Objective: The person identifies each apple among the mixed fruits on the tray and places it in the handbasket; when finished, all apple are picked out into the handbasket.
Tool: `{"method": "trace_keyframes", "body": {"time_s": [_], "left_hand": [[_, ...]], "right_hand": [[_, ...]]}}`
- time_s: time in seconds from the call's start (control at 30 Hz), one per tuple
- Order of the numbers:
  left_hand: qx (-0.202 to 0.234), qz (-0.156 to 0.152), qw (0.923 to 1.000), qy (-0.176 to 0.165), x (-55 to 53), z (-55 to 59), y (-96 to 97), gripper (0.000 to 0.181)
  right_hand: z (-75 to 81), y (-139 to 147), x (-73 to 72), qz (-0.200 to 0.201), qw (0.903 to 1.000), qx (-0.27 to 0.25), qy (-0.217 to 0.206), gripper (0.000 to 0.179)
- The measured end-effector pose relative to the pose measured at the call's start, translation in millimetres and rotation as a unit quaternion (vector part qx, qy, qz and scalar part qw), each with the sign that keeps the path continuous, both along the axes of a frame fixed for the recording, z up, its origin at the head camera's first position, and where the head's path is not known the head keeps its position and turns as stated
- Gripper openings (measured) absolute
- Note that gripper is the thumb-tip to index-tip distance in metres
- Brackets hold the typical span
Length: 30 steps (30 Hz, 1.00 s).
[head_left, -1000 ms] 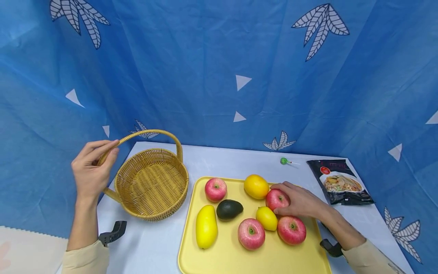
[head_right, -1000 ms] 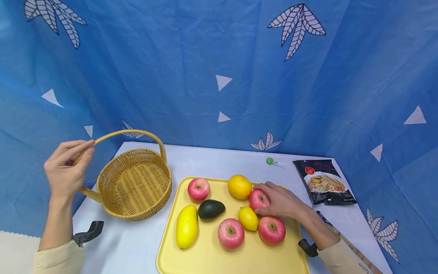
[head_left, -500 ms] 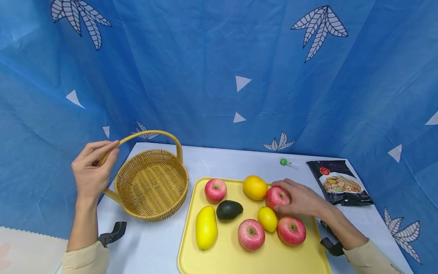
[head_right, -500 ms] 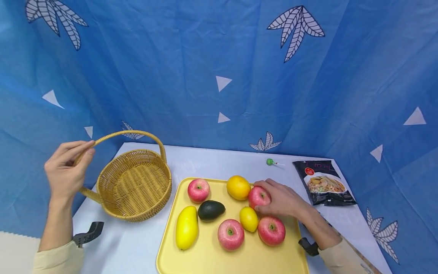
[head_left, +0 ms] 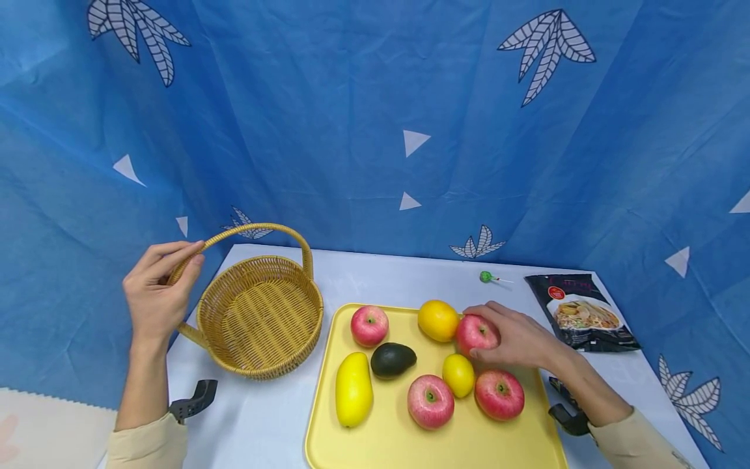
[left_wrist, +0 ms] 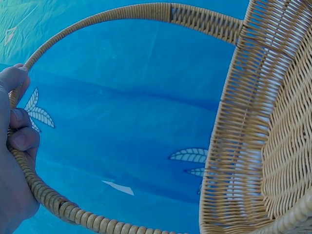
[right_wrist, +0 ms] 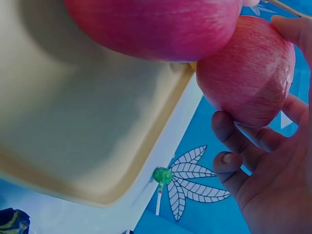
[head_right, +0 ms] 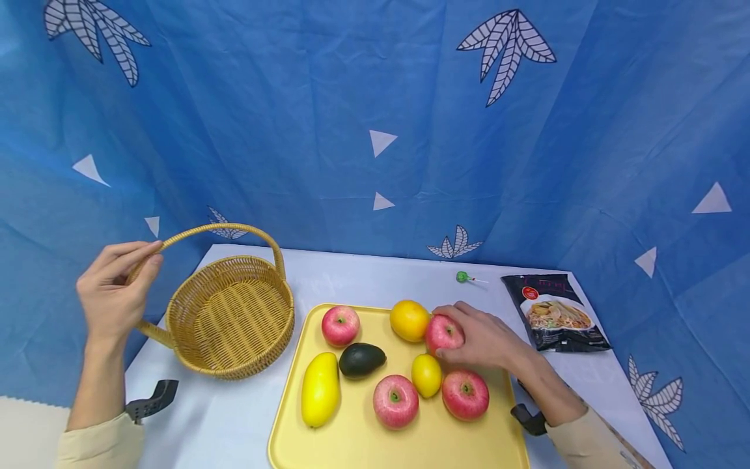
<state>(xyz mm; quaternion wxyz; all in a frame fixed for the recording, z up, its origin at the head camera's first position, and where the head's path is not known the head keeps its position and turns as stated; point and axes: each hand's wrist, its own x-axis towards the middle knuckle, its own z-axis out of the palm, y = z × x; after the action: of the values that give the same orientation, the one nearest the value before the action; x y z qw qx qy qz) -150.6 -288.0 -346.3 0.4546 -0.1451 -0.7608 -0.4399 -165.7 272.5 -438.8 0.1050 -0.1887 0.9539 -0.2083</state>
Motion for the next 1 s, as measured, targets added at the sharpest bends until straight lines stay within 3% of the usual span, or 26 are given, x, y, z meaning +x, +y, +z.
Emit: {"method": "trace_keyframes", "body": {"time_s": [0.63,1.0], "left_hand": [[-0.003,0.003,1.0,-0.003,-0.9,-1.0,-1.9,0.019],[0.002,-0.001,1.0,-0.001,-0.1,0.7,0.4,0.018]], "right_hand": [[11.4,-5,-4.3,0.038,0.9971,0.018,0.064,0.067],[17.7,-15,-4.5,0.048,0.9957,0.019,0.077,0.066]]}}
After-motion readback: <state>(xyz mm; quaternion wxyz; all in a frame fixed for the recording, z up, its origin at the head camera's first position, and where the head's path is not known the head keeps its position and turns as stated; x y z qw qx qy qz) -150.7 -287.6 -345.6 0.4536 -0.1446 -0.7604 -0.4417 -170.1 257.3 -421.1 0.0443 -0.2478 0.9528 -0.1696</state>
